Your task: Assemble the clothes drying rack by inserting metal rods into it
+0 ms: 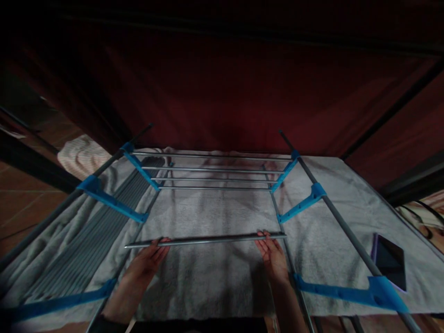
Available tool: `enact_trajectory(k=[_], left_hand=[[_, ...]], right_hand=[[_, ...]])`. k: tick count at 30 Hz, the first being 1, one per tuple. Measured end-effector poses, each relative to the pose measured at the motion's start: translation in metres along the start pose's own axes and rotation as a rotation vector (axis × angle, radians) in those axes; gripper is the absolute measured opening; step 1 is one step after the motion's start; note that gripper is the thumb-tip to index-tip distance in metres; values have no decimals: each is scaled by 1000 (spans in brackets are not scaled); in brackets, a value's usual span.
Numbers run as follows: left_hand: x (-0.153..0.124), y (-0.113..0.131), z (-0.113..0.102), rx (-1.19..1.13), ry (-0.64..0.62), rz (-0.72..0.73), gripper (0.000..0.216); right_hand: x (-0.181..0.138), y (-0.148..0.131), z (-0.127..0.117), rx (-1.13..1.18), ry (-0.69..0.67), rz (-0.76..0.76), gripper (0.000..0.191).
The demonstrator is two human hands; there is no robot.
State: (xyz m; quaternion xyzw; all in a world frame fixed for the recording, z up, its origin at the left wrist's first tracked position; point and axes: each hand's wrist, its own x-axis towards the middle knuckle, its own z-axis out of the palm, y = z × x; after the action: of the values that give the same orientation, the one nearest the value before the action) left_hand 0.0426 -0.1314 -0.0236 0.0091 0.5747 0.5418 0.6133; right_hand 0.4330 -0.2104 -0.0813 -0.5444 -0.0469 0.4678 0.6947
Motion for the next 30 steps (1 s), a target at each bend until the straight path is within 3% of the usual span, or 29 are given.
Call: enact_trajectory(k=[14,30], left_hand=[[-9,-14,28,25,-23,-24,23],[-4,-28,26,18,-8,43,31]], right_hand=[[1,6,2,13,25,-40,38],[6,7,-8,82,-52,7,31]])
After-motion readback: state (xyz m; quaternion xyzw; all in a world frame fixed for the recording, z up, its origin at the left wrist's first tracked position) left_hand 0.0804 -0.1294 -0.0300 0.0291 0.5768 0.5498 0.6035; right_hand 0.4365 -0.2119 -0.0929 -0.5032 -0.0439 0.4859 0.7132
